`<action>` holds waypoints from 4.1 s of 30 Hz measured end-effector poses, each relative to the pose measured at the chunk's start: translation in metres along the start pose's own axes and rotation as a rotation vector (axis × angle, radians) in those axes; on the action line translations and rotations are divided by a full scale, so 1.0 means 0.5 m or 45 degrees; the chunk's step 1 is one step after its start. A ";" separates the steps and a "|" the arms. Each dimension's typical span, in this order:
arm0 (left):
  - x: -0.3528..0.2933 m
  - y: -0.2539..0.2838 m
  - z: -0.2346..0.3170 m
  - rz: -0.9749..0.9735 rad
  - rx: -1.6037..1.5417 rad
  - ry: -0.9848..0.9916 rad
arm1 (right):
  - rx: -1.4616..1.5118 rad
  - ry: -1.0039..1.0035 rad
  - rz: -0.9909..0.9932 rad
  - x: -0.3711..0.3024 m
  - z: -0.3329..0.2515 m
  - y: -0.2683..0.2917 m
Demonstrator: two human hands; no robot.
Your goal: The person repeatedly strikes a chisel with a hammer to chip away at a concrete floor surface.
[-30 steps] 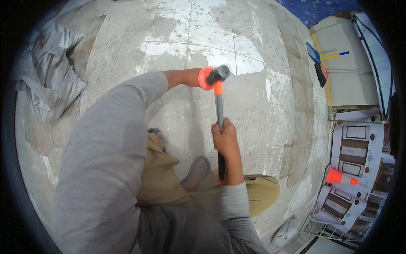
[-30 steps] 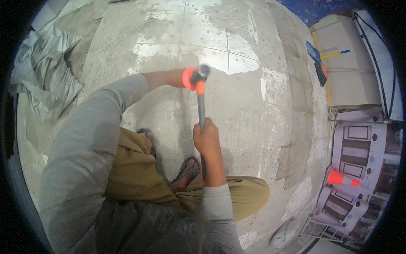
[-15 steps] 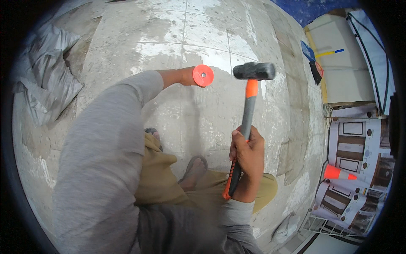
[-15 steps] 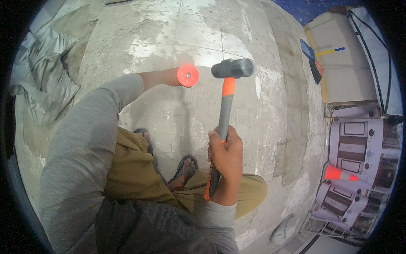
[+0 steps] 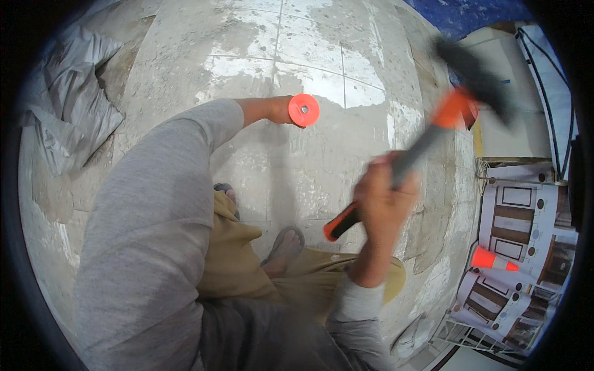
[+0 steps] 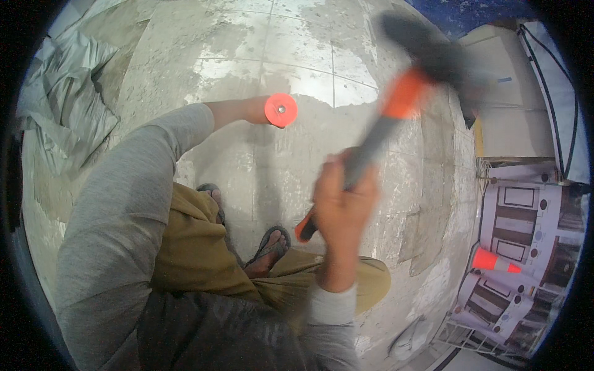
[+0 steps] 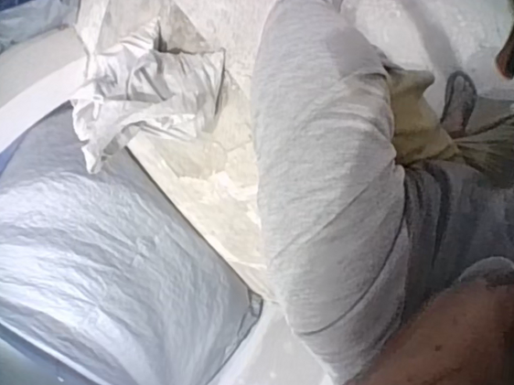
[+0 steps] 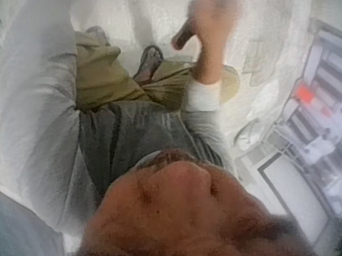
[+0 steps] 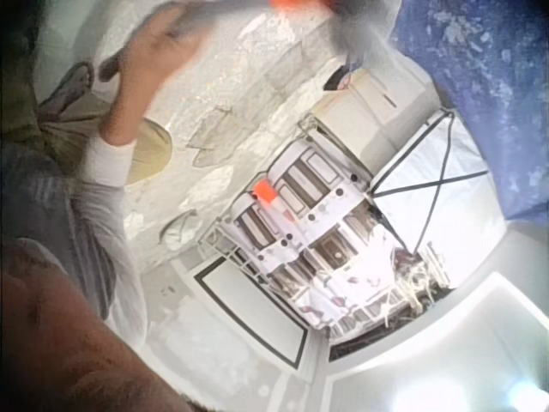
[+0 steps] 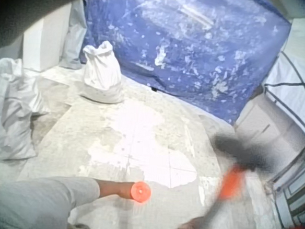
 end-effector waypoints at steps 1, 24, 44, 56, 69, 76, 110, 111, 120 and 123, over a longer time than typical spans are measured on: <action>0.002 0.001 0.006 0.028 -0.079 -0.065 | -0.469 -0.033 -0.039 -0.002 0.091 -0.015; -0.016 0.000 -0.014 0.106 -0.032 -0.096 | 0.153 -0.194 0.143 -0.051 -0.140 0.064; -0.021 -0.018 0.000 -0.071 -0.075 -0.052 | 0.332 0.059 0.343 -0.023 -0.131 0.037; -0.054 -0.005 -0.047 -0.223 0.170 -0.183 | -0.064 -0.958 -0.339 -0.129 0.273 -0.012; -0.024 0.018 0.000 0.068 -0.135 0.010 | 0.043 -0.714 -0.179 -0.101 0.113 0.043; -0.012 -0.017 -0.010 0.060 -0.008 -0.141 | 0.124 -0.516 -0.065 -0.087 -0.003 0.061; -0.018 0.043 0.055 0.095 -0.176 0.046 | -0.102 -0.761 -0.281 -0.116 0.149 0.040; -0.020 0.032 0.053 0.056 -0.162 0.047 | -0.090 -0.766 -0.253 -0.115 0.131 0.041; -0.019 -0.029 0.013 0.028 0.061 -0.149 | 0.045 -0.448 -0.038 -0.090 -0.039 0.069; -0.015 -0.029 -0.001 0.039 0.057 -0.071 | 0.140 -0.205 0.166 -0.082 -0.111 0.087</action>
Point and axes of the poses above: each hand's wrist, its own x-axis towards the middle knuckle, its own y-axis out of the back of the hand, z = x × y, the point moved 6 cm from there along x, towards the middle knuckle, and after that the axes turned 6 degrees about -y, right-handed, at the moved point
